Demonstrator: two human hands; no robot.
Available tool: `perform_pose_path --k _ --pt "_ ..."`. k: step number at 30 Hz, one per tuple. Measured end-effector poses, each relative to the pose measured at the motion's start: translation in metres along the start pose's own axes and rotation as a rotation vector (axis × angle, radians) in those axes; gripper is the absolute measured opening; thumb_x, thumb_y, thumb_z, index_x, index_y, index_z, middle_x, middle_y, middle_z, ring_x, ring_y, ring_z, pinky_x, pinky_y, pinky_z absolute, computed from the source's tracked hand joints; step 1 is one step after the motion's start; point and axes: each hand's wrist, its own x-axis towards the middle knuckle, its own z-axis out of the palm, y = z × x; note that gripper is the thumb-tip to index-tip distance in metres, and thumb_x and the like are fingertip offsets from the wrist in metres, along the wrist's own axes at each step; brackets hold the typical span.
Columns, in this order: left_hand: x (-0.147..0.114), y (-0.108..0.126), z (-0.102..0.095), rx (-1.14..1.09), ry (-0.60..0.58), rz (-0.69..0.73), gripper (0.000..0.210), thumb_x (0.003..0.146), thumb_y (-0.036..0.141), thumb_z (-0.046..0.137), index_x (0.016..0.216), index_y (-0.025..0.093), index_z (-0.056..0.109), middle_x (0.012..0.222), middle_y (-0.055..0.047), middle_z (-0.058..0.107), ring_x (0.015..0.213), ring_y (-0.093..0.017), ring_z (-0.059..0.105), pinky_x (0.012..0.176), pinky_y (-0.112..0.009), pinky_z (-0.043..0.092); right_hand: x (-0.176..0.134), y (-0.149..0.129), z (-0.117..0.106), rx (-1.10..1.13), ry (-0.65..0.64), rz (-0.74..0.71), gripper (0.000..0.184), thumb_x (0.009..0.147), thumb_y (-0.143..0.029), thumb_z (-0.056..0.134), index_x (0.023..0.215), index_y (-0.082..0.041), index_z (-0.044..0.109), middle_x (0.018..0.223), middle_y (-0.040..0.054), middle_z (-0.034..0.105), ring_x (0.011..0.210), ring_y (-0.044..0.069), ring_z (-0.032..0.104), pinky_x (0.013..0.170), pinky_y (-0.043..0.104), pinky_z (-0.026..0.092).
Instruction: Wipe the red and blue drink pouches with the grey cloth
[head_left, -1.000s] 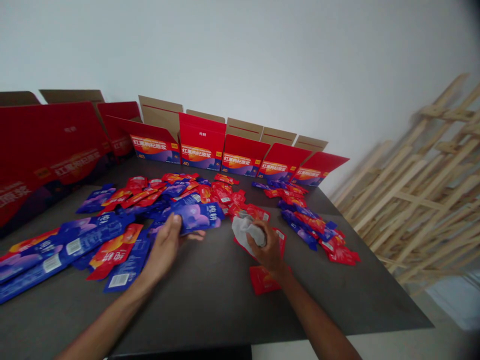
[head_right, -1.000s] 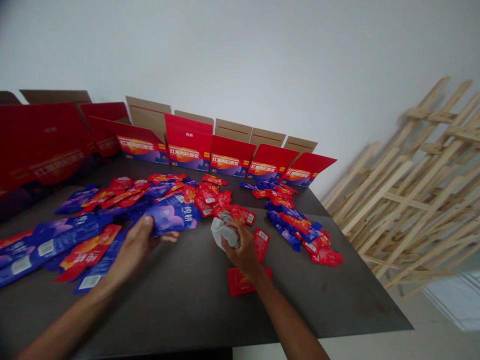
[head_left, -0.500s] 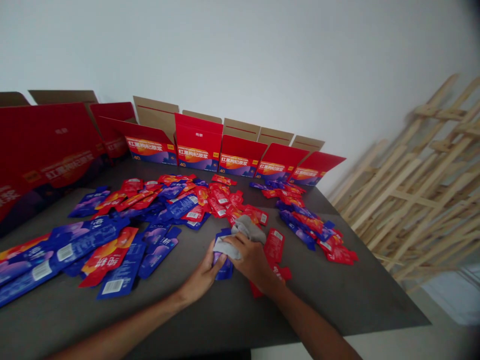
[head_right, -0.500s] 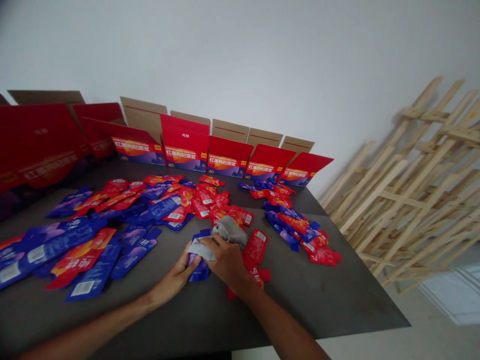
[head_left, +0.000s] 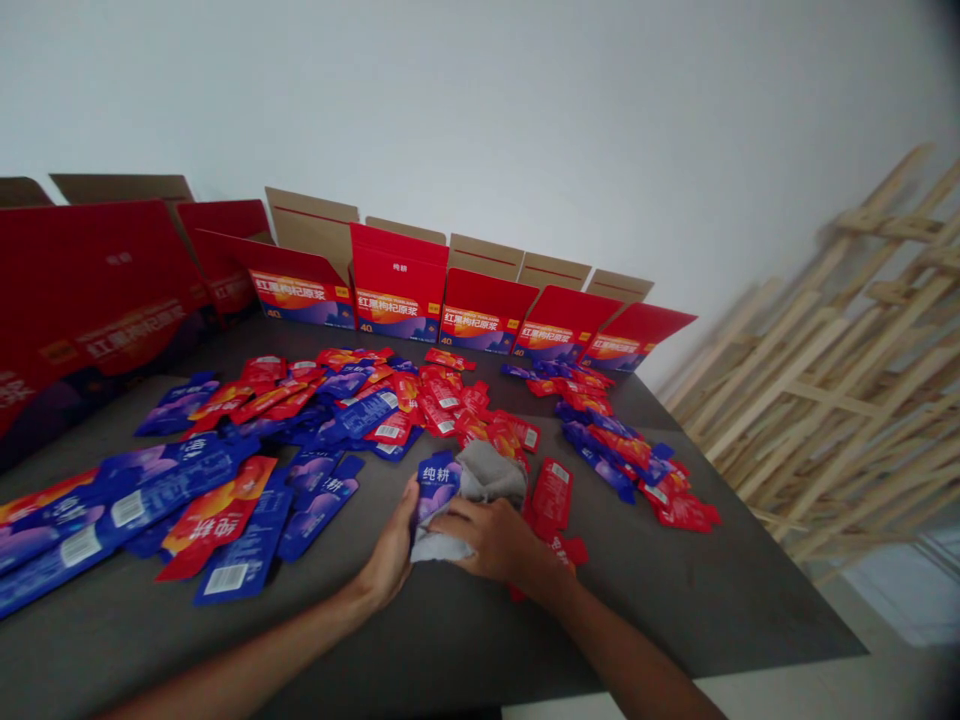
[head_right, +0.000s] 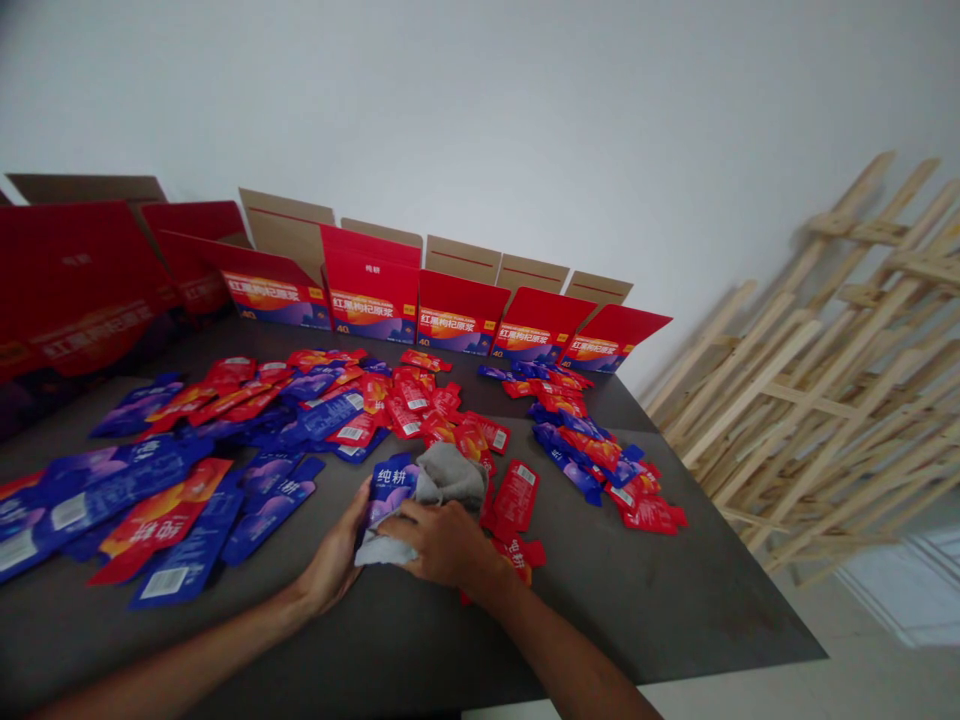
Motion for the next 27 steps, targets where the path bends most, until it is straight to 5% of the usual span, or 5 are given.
perform_pose_path --k 4,10,13,22,27 --pt "-0.001 0.001 0.0 0.041 -0.004 0.025 0.058 0.083 0.05 0.064 0.131 0.019 0.057 0.112 -0.007 0.071 0.103 -0.024 0.066 0.091 -0.035 0.05 0.0 -0.001 0.001 -0.007 0.036 0.038 0.045 0.086 -0.033 0.066 0.13 -0.033 0.056 0.117 0.0005 0.065 0.094 0.019 0.066 0.068 0.025 0.052" --pt "0.0 -0.001 -0.004 0.228 -0.04 0.04 0.049 0.083 0.054 0.063 0.119 0.021 0.068 0.129 -0.008 0.066 0.133 -0.025 0.047 0.112 -0.035 0.033 0.001 0.009 0.004 -0.025 0.31 0.343 0.044 0.086 -0.025 0.066 0.129 -0.031 0.058 0.123 0.0046 0.064 0.096 0.021 0.066 0.076 0.029 0.053" --pt "-0.001 -0.002 -0.005 0.239 -0.065 0.034 0.046 0.082 0.054 0.064 0.117 0.024 0.069 0.128 -0.007 0.066 0.137 -0.025 0.042 0.114 -0.036 0.031 0.001 0.011 0.003 -0.031 0.365 0.385 0.043 0.086 -0.024 0.066 0.128 -0.03 0.059 0.118 0.0058 0.066 0.095 0.021 0.066 0.074 0.029 0.053" --pt "-0.006 0.004 0.004 -0.019 -0.095 -0.08 0.053 0.083 0.05 0.065 0.126 0.02 0.06 0.095 -0.004 0.072 0.083 -0.02 0.067 0.076 -0.03 0.052 -0.001 0.009 0.001 -0.033 -0.011 -0.052 0.046 0.084 -0.032 0.066 0.129 -0.03 0.058 0.12 0.0032 0.065 0.094 0.019 0.066 0.067 0.025 0.051" --pt "-0.007 0.006 0.005 0.061 -0.109 -0.032 0.057 0.083 0.051 0.064 0.132 0.022 0.057 0.107 -0.005 0.072 0.096 -0.022 0.067 0.085 -0.032 0.051 -0.001 0.01 0.002 -0.022 0.037 0.002 0.042 0.085 -0.031 0.066 0.126 -0.029 0.061 0.117 0.0044 0.066 0.092 0.019 0.066 0.068 0.024 0.049"
